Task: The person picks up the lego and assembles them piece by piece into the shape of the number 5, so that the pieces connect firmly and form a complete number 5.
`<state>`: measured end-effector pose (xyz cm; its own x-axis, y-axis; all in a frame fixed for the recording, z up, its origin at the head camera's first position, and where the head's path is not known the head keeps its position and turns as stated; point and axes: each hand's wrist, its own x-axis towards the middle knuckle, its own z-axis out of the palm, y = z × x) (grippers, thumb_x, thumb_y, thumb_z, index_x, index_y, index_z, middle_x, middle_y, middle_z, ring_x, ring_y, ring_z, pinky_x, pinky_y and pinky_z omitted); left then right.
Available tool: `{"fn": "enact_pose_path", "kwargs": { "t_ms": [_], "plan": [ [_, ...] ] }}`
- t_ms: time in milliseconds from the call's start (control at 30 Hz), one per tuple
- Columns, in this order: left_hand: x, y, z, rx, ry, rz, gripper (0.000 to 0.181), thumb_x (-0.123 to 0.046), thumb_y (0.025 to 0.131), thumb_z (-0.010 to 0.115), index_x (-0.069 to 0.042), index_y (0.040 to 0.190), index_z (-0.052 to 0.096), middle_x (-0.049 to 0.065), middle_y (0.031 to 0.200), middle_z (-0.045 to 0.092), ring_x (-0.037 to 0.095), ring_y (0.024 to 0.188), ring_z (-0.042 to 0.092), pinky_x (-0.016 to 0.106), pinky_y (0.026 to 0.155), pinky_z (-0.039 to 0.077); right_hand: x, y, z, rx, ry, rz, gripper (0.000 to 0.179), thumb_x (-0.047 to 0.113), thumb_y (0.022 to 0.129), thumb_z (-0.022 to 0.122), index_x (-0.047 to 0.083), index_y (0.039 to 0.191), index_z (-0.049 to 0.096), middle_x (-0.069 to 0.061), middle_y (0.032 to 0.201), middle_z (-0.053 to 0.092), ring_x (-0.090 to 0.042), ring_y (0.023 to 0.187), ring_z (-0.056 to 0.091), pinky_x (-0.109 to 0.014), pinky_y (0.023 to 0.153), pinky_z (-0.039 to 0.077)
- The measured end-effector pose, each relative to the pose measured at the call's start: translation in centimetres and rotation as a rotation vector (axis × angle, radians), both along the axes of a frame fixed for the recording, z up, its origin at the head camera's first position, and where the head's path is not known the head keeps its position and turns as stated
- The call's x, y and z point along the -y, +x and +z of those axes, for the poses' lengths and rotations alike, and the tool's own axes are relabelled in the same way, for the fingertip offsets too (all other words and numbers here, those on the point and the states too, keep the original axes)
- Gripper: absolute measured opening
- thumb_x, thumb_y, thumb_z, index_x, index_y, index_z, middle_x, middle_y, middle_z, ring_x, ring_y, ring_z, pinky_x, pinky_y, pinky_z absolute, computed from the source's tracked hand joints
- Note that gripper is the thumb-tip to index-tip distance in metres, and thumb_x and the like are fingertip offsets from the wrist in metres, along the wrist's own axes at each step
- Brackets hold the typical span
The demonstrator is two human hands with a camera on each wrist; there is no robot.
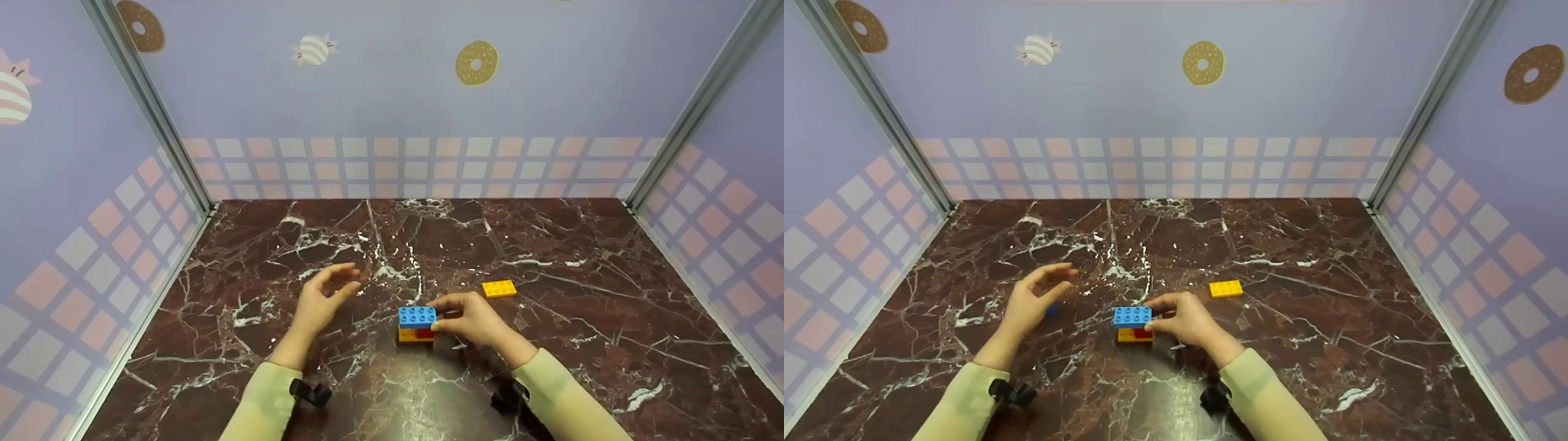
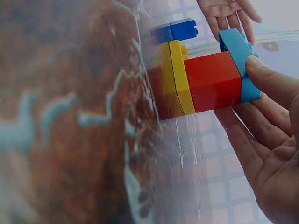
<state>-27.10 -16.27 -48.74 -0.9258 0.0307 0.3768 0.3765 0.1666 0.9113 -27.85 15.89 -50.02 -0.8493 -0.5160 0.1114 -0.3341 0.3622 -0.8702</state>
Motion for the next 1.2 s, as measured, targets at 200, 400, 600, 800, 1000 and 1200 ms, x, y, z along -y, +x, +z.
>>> {"fn": "enact_pose_path", "kwargs": {
  "t_ms": [200,400,600,800,1000,1200],
  "plan": [
    [2.4,-0.5,-0.1,0.021,0.002,0.024,0.039,-0.002,0.089,0.077,0.0,0.127,0.068,0.021,0.119,0.074,0.021,0.104,0.072,0.025,0.093,0.057,0.0,0.0,0.0,-0.002,-0.001,-0.002,0.034,0.011,0.086,0.082,0.0,0.118,0.075,-0.021,0.113,0.076,-0.027,0.096,0.076,-0.02,0.079,0.061],
    [4.6,-0.8,-0.2,0.088,0.015,-0.001,0.043,0.002,0.089,0.076,0.007,0.129,0.064,0.025,0.121,0.072,0.017,0.107,0.071,0.023,0.093,0.057,0.0,-0.1,-0.2,0.008,-0.01,0.0,0.034,0.011,0.087,0.082,-0.001,0.118,0.075,-0.021,0.112,0.076,-0.026,0.096,0.076,-0.02,0.079,0.061],
    [6.4,-0.9,-0.8,0.17,-0.037,-0.022,0.042,0.0,0.091,0.076,0.002,0.131,0.065,0.021,0.126,0.071,0.035,0.12,0.067,0.025,0.1,0.055,0.0,-0.1,-0.2,0.003,-0.014,0.002,0.034,0.01,0.086,0.082,-0.002,0.118,0.074,-0.022,0.112,0.076,-0.027,0.096,0.076,-0.021,0.08,0.061],
    [7.6,-1.1,-1.7,0.202,-0.086,-0.067,0.048,0.001,0.09,0.075,0.007,0.135,0.06,0.025,0.133,0.066,0.03,0.125,0.065,0.034,0.109,0.052,-0.1,-0.1,-0.2,-0.006,-0.006,0.0,0.035,0.011,0.085,0.082,-0.002,0.117,0.074,-0.022,0.112,0.076,-0.027,0.096,0.076,-0.021,0.08,0.061],
    [8.3,-1.2,-2.4,0.223,-0.13,-0.161,0.052,0.003,0.09,0.074,0.01,0.138,0.056,0.032,0.138,0.06,0.047,0.133,0.057,0.03,0.11,0.05,0.0,0.0,0.1,-0.002,0.002,0.001,0.037,0.013,0.086,0.083,-0.002,0.119,0.074,-0.022,0.114,0.076,-0.032,0.099,0.075,-0.021,0.081,0.061],
    [8.7,-1.4,-2.9,0.232,-0.197,-0.196,0.055,0.009,0.085,0.071,0.012,0.138,0.056,0.033,0.139,0.06,0.048,0.134,0.055,0.029,0.11,0.049,-0.1,0.0,0.1,0.002,0.004,0.002,0.037,0.012,0.086,0.082,-0.002,0.12,0.073,-0.023,0.116,0.075,-0.037,0.102,0.074,-0.027,0.085,0.062]
  ]
}}
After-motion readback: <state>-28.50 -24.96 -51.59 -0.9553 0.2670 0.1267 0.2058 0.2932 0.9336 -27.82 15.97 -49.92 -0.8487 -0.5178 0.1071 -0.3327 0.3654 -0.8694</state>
